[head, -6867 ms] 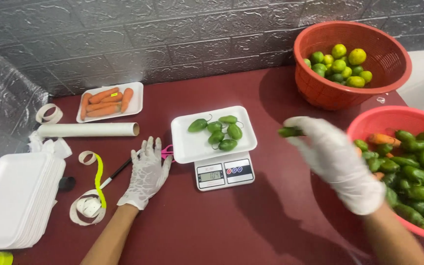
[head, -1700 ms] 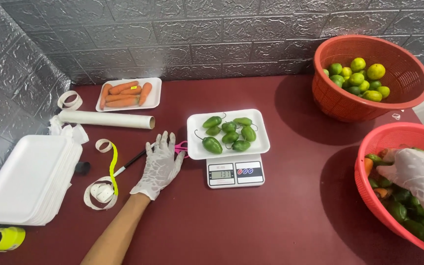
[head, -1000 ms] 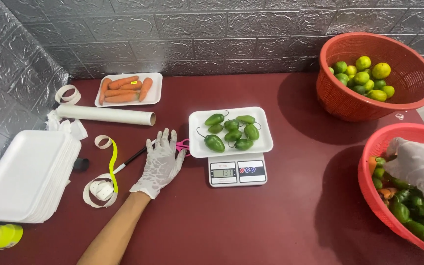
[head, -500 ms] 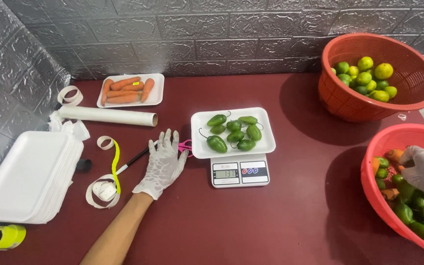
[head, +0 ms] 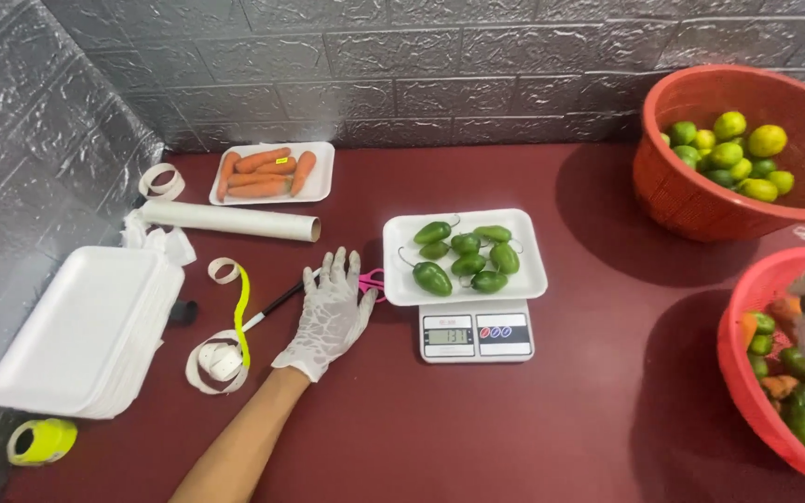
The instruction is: Weighing and arranging green peppers on a tray for packaging using a digital scale.
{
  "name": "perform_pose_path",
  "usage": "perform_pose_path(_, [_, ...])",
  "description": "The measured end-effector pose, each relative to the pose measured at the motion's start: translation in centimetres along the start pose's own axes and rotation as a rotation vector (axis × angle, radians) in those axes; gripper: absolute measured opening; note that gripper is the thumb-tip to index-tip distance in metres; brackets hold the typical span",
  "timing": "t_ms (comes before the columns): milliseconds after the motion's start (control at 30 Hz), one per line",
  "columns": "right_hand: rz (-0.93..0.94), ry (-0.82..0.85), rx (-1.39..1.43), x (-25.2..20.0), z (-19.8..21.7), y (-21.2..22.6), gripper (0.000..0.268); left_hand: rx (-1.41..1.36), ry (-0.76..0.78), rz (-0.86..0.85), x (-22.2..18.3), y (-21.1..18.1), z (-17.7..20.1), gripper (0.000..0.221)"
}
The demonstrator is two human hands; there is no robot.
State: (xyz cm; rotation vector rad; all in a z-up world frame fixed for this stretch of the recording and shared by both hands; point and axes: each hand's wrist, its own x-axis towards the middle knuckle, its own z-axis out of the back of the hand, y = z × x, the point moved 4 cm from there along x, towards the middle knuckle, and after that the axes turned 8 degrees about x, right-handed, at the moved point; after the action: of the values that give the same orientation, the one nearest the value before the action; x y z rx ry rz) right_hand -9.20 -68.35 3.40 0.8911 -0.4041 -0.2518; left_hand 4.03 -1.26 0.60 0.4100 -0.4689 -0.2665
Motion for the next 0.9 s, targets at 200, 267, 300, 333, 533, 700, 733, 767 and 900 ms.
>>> perform_pose_path(200, [0.204,0.028,-0.523,-4.9,-6.2,26.8,0.035,0.049,0.009,0.006,0.1,-0.2,-0.1,0.072])
perform_pose_path(267, [0.268,0.09,-0.384,-4.3,-9.9,30.4,0.03,0.043,-0.007,0.007,0.0,0.0,0.1,0.071])
perform_pose_path(300, [0.328,0.146,-0.241,-4.2,-11.8,32.2,0.025,0.035,-0.025,0.004,-0.1,0.0,0.2,0.07])
perform_pose_path(333, [0.326,0.146,-0.24,-3.9,-13.5,34.1,0.025,0.036,-0.024,0.002,0.1,0.1,1.0,0.07])
perform_pose_path(533, [0.21,0.465,-0.169,-0.7,-23.7,38.6,0.015,-0.175,0.297,-0.005,0.3,0.4,1.5,0.071])
perform_pose_path(700, [-0.023,0.717,0.077,-2.4,-25.6,45.4,0.023,-0.219,0.308,-0.01,0.3,0.4,0.9,0.072])
perform_pose_path(733, [-0.023,0.719,0.077,-1.5,-27.5,43.8,0.023,-0.219,0.31,-0.009,0.3,0.5,1.1,0.072])
perform_pose_path(767, [0.024,0.738,0.062,-0.6,-29.4,42.3,0.024,-0.212,0.313,-0.014,0.3,0.5,1.4,0.072])
perform_pose_path(900, [0.107,0.769,0.043,1.2,-32.9,39.6,0.023,-0.195,0.331,-0.018,0.4,0.4,1.5,0.072])
